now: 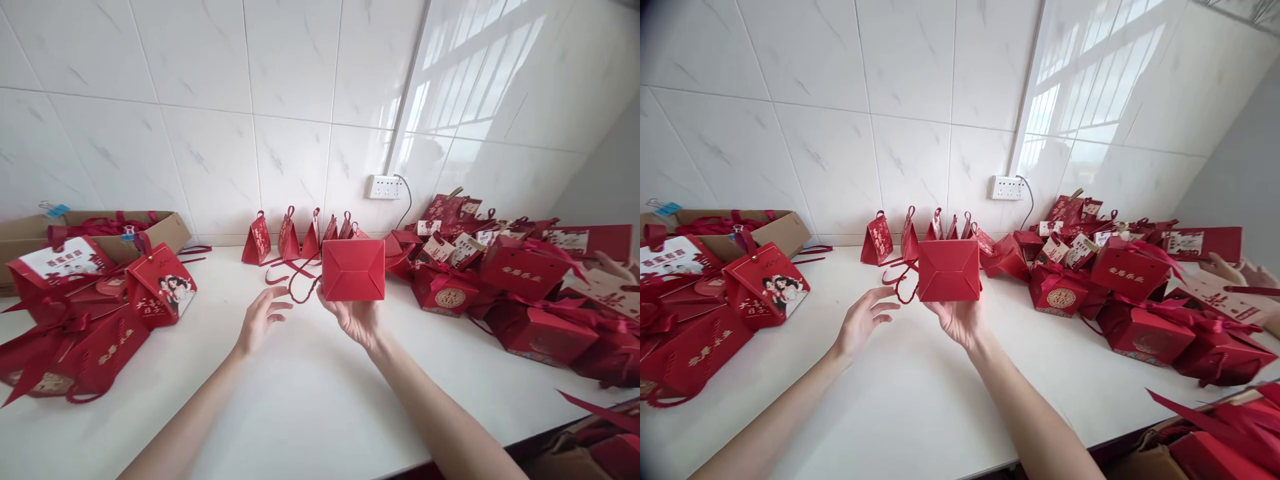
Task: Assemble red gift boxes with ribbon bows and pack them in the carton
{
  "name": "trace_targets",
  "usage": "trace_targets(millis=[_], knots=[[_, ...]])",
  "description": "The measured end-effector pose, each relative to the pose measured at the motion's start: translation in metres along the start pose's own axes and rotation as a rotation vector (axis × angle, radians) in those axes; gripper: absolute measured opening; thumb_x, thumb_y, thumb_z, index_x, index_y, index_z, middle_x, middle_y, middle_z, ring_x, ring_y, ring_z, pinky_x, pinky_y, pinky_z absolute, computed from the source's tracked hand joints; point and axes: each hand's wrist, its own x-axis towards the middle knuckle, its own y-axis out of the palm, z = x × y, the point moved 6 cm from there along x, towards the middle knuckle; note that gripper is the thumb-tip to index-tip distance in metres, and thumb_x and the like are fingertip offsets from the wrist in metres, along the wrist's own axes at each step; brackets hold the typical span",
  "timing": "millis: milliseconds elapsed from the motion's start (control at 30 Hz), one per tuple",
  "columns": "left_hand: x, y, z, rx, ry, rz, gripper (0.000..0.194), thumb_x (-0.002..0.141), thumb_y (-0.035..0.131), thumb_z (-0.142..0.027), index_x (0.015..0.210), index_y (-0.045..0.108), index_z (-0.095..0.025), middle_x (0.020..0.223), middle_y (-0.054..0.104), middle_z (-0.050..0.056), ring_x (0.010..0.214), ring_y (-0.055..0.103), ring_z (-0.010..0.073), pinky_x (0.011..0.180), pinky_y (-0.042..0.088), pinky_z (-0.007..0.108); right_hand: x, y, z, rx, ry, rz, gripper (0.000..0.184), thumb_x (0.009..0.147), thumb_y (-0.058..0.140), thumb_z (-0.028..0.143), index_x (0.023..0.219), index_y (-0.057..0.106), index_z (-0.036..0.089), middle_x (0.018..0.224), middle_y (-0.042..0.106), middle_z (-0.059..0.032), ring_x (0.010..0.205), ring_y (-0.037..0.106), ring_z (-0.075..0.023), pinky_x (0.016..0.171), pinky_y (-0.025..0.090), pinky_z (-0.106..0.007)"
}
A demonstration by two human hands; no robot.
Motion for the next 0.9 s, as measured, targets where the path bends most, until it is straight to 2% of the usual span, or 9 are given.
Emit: trace_targets(millis=[167,267,367,500,567,633,700,767,900], knots=[[-0.004,0.004,0.0,0.101,-0.018,0.034,0.047,0.074,0.057,-0.06,0.092,0.064,-0.017,0.109,0.061,0.012,0.087,0.061,0.0248,0.068,0.046,0.032,-0.001,0.007,-0.008,0.127,0.058,0.062,0.05,0.078,0.053,0.058,0.112,0.051,0.023,0.118,0.059,-0.0074,0.108,0.057,-0.0179,0.064,0.058,-0.02],[-0.005,0.006,0.0,0.074,-0.037,0.047,0.05,0.073,0.058,-0.062,0.094,0.064,-0.017,0.107,0.062,0.012,0.086,0.061,0.025,0.069,0.046,0.032,0.0,0.004,-0.008,0.068,0.008,0.003,0.055,0.078,0.048,0.065,0.112,0.051,0.022,0.116,0.06,-0.0076,0.108,0.058,-0.0206,0.068,0.06,-0.026],[-0.004,0.005,0.0,-0.072,-0.033,0.021,0.061,0.07,0.055,-0.07,0.099,0.064,-0.018,0.106,0.065,0.011,0.091,0.061,0.0269,0.072,0.047,0.034,-0.002,-0.001,0.003,-0.281,-0.232,-0.108,0.066,0.071,0.057,0.07,0.118,0.049,0.025,0.12,0.056,-0.0087,0.114,0.054,-0.0276,0.077,0.059,-0.039],[-0.005,0.008,-0.001,-0.231,0.023,0.012,0.064,0.072,0.052,-0.073,0.1,0.065,-0.017,0.105,0.067,0.01,0.103,0.058,0.03,0.083,0.047,0.038,-0.016,0.015,0.015,-1.0,-0.65,-0.076,0.092,0.058,0.081,0.045,0.137,0.035,0.03,0.133,0.041,-0.0118,0.122,0.044,-0.0314,0.082,0.056,-0.046],[-0.005,0.01,-0.001,-0.225,0.058,0.05,0.061,0.072,0.055,-0.071,0.104,0.065,-0.02,0.107,0.067,0.008,0.106,0.058,0.0302,0.084,0.047,0.037,-0.023,0.022,0.016,-1.191,-0.788,-0.03,0.098,0.058,0.081,0.04,0.141,0.03,0.031,0.132,0.04,-0.0122,0.122,0.043,-0.0308,0.083,0.056,-0.046],[-0.006,0.011,0.0,-0.202,0.085,0.095,0.059,0.073,0.057,-0.068,0.11,0.063,-0.022,0.111,0.066,0.006,0.11,0.056,0.0297,0.085,0.047,0.037,-0.026,0.026,0.015,-1.241,-0.859,0.017,0.099,0.06,0.081,0.039,0.142,0.027,0.032,0.131,0.039,-0.0119,0.122,0.043,-0.0297,0.087,0.054,-0.047],[-0.007,0.011,0.001,-0.185,0.101,0.117,0.057,0.077,0.056,-0.064,0.116,0.06,-0.023,0.116,0.064,0.006,0.113,0.054,0.0289,0.087,0.047,0.037,-0.026,0.025,0.015,-1.234,-0.856,0.042,0.1,0.06,0.082,0.038,0.143,0.025,0.032,0.133,0.038,-0.0119,0.124,0.042,-0.0297,0.09,0.053,-0.048],[-0.007,0.009,0.001,-0.177,0.111,0.107,0.058,0.079,0.055,-0.063,0.119,0.058,-0.022,0.115,0.064,0.007,0.111,0.056,0.0284,0.087,0.048,0.037,-0.022,0.021,0.014,-1.153,-0.771,0.023,0.099,0.058,0.083,0.038,0.14,0.028,0.032,0.135,0.038,-0.0119,0.126,0.041,-0.0303,0.089,0.053,-0.047],[-0.006,0.006,-0.005,-0.149,0.16,0.083,0.058,0.078,0.052,-0.067,0.106,0.06,-0.018,0.098,0.068,0.009,0.093,0.063,0.0264,0.077,0.05,0.037,-0.008,0.009,0.002,-0.613,-0.376,0.035,0.069,0.071,0.069,0.056,0.128,0.043,0.027,0.128,0.051,-0.0112,0.116,0.054,-0.0285,0.087,0.054,-0.046]])
